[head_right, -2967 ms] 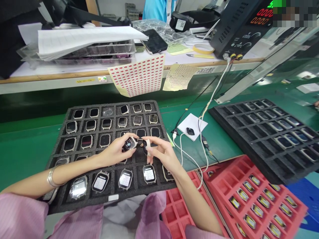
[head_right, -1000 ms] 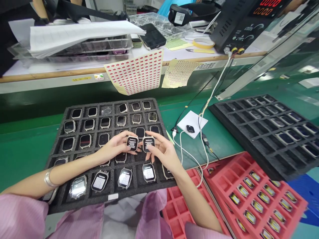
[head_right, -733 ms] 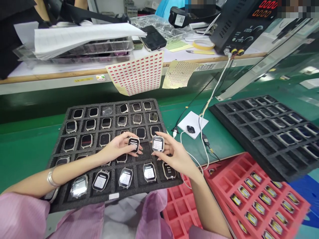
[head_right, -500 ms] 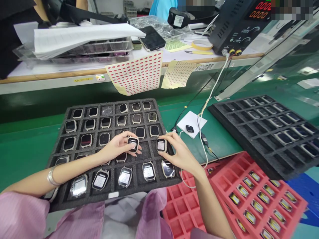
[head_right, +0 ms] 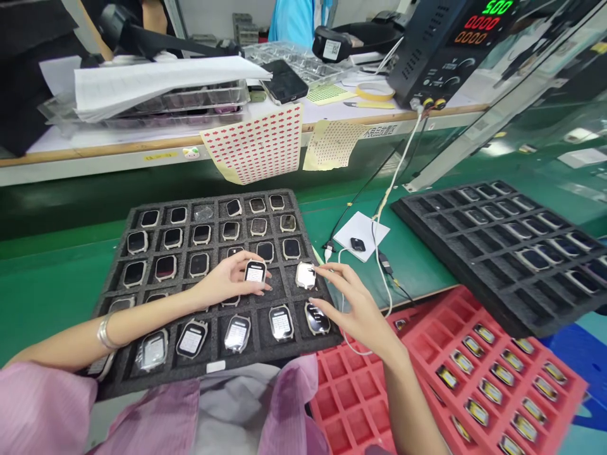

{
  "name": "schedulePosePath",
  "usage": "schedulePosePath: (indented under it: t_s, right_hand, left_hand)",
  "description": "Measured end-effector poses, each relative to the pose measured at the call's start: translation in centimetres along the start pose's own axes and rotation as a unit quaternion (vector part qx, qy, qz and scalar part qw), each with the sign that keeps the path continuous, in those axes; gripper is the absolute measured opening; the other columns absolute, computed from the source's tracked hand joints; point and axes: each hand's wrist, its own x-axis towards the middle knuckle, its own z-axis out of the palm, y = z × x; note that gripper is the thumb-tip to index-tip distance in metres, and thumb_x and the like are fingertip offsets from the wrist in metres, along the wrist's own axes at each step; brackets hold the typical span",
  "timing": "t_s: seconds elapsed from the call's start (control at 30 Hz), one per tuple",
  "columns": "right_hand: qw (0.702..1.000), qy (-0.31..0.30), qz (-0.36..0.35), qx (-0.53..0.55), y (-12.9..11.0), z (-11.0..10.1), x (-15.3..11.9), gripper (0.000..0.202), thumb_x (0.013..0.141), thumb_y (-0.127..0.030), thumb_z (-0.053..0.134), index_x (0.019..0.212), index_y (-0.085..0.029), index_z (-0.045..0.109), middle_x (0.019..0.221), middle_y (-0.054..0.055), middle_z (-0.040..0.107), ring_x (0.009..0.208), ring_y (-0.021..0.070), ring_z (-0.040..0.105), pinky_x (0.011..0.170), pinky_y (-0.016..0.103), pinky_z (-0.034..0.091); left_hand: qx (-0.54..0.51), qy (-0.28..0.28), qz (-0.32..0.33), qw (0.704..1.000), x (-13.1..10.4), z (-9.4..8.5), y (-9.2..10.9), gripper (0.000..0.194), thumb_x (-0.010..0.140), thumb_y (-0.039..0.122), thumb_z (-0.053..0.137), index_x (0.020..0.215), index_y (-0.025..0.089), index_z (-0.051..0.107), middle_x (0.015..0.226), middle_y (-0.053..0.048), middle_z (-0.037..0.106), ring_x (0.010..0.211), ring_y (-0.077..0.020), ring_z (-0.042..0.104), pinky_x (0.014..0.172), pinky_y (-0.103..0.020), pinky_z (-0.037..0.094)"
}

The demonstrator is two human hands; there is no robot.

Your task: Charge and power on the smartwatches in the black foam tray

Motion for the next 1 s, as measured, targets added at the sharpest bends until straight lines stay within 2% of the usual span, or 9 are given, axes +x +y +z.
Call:
schedulePosePath:
  t_s: [0.13, 0.2, 0.3, 0.43, 0.5, 0.63, 0.7, 0.83, 1.0]
  right_hand:
    - [1.000, 0.007, -0.011, 0.009, -0.8, -0.3, -0.4, 0.040, 0.089, -0.030, 0.059, 0.128, -0.025, 0.049, 0.124, 0.008, 0.049, 0.115, 0.0242, 0.049, 0.098, 0.040, 0.040]
    - [0.999, 0.017, -0.025, 0.018, -1.6, -0.6, -0.1, 0.041, 0.089, -0.028, 0.060, 0.128, -0.025, 0.050, 0.122, 0.008, 0.051, 0.113, 0.0238, 0.050, 0.094, 0.038, 0.043]
    - [0.998, 0.030, -0.048, 0.028, -3.0, -0.9, 1.1, 0.037, 0.089, -0.025, 0.060, 0.125, -0.024, 0.052, 0.119, 0.008, 0.054, 0.109, 0.0229, 0.052, 0.086, 0.035, 0.046]
    - [0.993, -0.001, -0.113, 0.030, -4.8, -0.1, 3.7, 0.024, 0.092, -0.022, 0.056, 0.116, -0.022, 0.058, 0.111, 0.007, 0.062, 0.103, 0.0225, 0.055, 0.090, 0.039, 0.043]
    - [0.986, -0.067, -0.150, 0.021, -5.5, 1.1, 5.1, 0.021, 0.094, -0.022, 0.051, 0.114, -0.020, 0.059, 0.107, 0.007, 0.064, 0.100, 0.0225, 0.055, 0.091, 0.040, 0.043]
    - [0.959, -0.188, -0.205, -0.056, -6.9, 4.9, 7.5, 0.023, 0.096, -0.022, 0.047, 0.113, -0.017, 0.060, 0.108, 0.009, 0.063, 0.098, 0.0242, 0.054, 0.092, 0.042, 0.043]
    - [0.956, -0.195, -0.190, -0.113, -7.7, 7.0, 8.1, 0.020, 0.093, -0.020, 0.052, 0.110, -0.015, 0.062, 0.103, 0.011, 0.063, 0.097, 0.0259, 0.055, 0.091, 0.044, 0.044]
    - [0.970, -0.155, -0.101, -0.156, -9.0, 9.8, 8.6, 0.020, 0.085, -0.022, 0.065, 0.100, -0.010, 0.063, 0.094, 0.014, 0.062, 0.094, 0.0294, 0.057, 0.085, 0.043, 0.046]
    - [0.977, -0.147, -0.085, -0.126, -9.3, 10.0, 9.4, 0.017, 0.080, -0.026, 0.070, 0.091, -0.013, 0.064, 0.077, 0.005, 0.063, 0.071, 0.0217, 0.061, 0.064, 0.032, 0.050]
  left_hand:
    - [0.227, -0.006, 0.074, 0.971, 0.7, 0.2, -0.8, 0.050, 0.077, 0.023, 0.068, 0.120, 0.018, 0.041, 0.100, -0.007, 0.062, 0.084, -0.0199, 0.067, 0.078, -0.037, 0.054]
    - [0.384, -0.008, 0.145, 0.912, 1.2, 0.5, -0.9, 0.050, 0.079, 0.027, 0.067, 0.122, 0.017, 0.044, 0.107, -0.010, 0.060, 0.090, -0.0217, 0.063, 0.082, -0.039, 0.051]
    - [0.572, -0.009, 0.204, 0.794, 1.6, 1.3, -0.6, 0.050, 0.077, 0.046, 0.067, 0.110, 0.011, 0.053, 0.107, -0.013, 0.058, 0.099, -0.0282, 0.054, 0.086, -0.044, 0.046]
    - [0.691, 0.005, 0.208, 0.692, -0.1, 1.4, 1.0, 0.065, 0.072, 0.066, 0.058, 0.105, 0.010, 0.057, 0.107, -0.015, 0.055, 0.096, -0.0300, 0.050, 0.080, -0.042, 0.044]
    - [0.738, 0.028, 0.189, 0.648, -1.9, 0.5, 2.0, 0.052, 0.082, 0.057, 0.053, 0.105, 0.011, 0.056, 0.105, -0.014, 0.055, 0.095, -0.0295, 0.051, 0.078, -0.041, 0.042]
    - [0.816, 0.095, 0.068, 0.566, -6.0, -2.1, 3.0, 0.020, 0.092, 0.026, 0.047, 0.090, 0.009, 0.058, 0.086, -0.013, 0.059, 0.084, -0.0299, 0.055, 0.074, -0.041, 0.040]
    - [0.819, 0.096, 0.038, 0.565, -7.3, -3.0, 2.5, 0.017, 0.091, 0.021, 0.046, 0.089, 0.009, 0.058, 0.085, -0.014, 0.059, 0.083, -0.0301, 0.056, 0.074, -0.042, 0.040]
    - [0.753, 0.118, 0.034, 0.646, -8.2, -3.4, 0.9, 0.018, 0.091, 0.020, 0.048, 0.096, 0.005, 0.056, 0.094, -0.017, 0.057, 0.090, -0.0319, 0.056, 0.078, -0.043, 0.043]
    - [0.697, 0.143, 0.030, 0.702, -7.8, -3.5, 0.6, 0.026, 0.090, 0.025, 0.052, 0.107, 0.006, 0.051, 0.098, -0.017, 0.058, 0.090, -0.0289, 0.059, 0.077, -0.040, 0.047]
